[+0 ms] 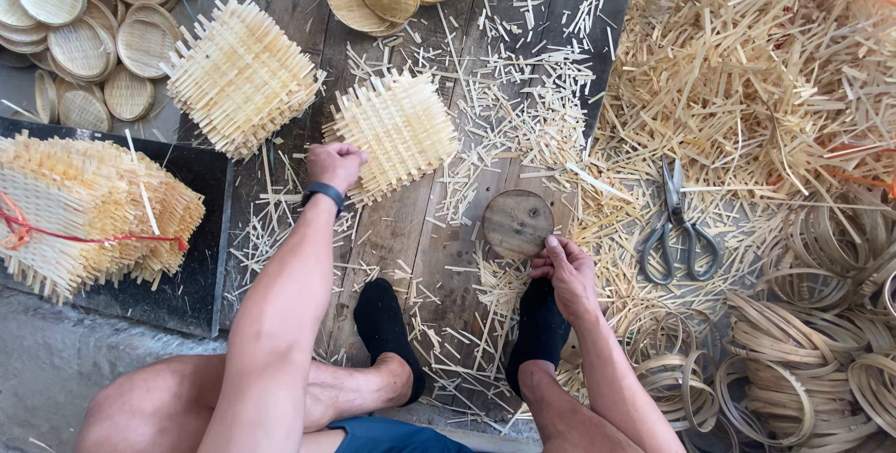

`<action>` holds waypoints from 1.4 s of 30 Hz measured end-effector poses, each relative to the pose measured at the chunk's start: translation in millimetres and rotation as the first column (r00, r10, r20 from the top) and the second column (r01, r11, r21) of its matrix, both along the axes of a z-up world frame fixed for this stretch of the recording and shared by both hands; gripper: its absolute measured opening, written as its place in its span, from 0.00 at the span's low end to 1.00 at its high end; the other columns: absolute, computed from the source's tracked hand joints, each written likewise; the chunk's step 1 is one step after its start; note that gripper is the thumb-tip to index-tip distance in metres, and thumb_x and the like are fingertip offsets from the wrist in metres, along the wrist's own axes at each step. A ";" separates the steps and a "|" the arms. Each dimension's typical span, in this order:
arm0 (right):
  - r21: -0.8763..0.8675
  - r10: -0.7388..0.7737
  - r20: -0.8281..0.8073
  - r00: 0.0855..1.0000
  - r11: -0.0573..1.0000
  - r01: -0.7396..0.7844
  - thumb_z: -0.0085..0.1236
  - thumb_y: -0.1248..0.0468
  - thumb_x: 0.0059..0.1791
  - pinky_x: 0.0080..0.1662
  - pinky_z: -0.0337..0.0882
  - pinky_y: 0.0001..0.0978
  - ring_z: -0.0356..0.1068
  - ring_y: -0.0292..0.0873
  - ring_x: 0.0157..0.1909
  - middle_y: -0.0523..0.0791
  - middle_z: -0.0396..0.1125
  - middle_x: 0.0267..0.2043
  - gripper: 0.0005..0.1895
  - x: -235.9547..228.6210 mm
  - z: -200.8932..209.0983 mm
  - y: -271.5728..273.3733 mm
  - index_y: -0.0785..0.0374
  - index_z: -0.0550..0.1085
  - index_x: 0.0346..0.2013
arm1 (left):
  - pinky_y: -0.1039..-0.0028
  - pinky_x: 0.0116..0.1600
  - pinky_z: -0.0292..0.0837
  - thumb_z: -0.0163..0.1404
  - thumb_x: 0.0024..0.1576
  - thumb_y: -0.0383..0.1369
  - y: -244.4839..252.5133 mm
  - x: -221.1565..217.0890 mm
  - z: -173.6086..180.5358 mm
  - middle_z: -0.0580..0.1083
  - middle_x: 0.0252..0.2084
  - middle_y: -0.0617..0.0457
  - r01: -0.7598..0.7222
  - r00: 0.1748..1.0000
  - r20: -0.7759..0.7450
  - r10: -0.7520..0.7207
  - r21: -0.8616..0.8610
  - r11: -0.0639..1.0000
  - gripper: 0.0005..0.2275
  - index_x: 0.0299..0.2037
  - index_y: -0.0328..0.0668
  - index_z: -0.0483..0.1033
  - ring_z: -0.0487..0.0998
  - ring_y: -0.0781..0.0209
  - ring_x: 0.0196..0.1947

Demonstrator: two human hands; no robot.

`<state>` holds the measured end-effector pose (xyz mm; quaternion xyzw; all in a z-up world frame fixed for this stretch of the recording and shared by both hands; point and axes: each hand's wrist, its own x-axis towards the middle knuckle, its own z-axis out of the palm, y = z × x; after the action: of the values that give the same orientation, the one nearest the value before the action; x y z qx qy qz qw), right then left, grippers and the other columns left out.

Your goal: The person assembles bamboo baskets by fitting woven squares onto a wooden mold, securing them with a circular rim, and trimming the excess edges using shears.

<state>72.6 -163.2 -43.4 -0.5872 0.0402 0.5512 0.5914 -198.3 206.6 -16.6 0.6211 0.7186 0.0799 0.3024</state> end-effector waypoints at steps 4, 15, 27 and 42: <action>0.013 -0.028 0.050 0.998 1.000 0.027 0.54 0.58 0.55 0.33 0.75 0.29 0.71 0.37 0.32 0.46 0.69 0.34 0.15 0.2 1.4 -0.2 0.69 0.72 0.47 | 0.68 0.50 0.81 0.62 0.50 0.25 -0.7 -10.5 34.1 0.81 0.35 0.50 -0.356 0.733 0.648 0.205 0.108 0.928 0.06 0.31 0.41 0.77 0.82 0.63 0.36; -0.078 -0.086 0.189 0.978 0.992 0.103 0.57 0.57 0.55 0.29 0.70 0.25 0.71 0.37 0.31 0.44 0.70 0.34 0.15 19.7 4.0 -10.1 0.68 0.74 0.46 | 0.72 0.39 0.76 0.65 0.49 0.27 -33.9 -21.8 74.3 0.79 0.31 0.49 -0.085 0.994 0.076 0.075 0.146 0.986 0.05 0.30 0.40 0.81 0.79 0.62 0.30; -0.010 -0.076 0.222 0.972 0.997 0.080 0.55 0.59 0.55 0.32 0.72 0.24 0.71 0.36 0.33 0.45 0.72 0.35 0.14 23.2 13.0 -11.7 0.67 0.76 0.48 | 0.72 0.42 0.75 0.64 0.49 0.25 0.4 -23.3 128.4 0.80 0.35 0.45 -0.188 0.966 0.217 0.140 0.221 0.957 0.06 0.32 0.34 0.80 0.80 0.59 0.34; 0.062 -0.106 0.227 0.968 0.994 0.094 0.53 0.56 0.56 0.36 0.74 0.27 0.71 0.36 0.33 0.44 0.73 0.36 0.17 30.5 37.4 -0.8 0.67 0.75 0.50 | 0.73 0.42 0.80 0.58 0.58 0.33 -44.2 25.1 126.4 0.76 0.40 0.49 -0.148 0.320 0.865 0.385 -0.356 0.923 0.14 0.52 0.39 0.75 0.80 0.60 0.37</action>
<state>103.1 -164.1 -6.1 -0.6291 -0.0131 0.4499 0.6338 -173.2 162.4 109.9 0.3045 0.5210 0.3852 0.6981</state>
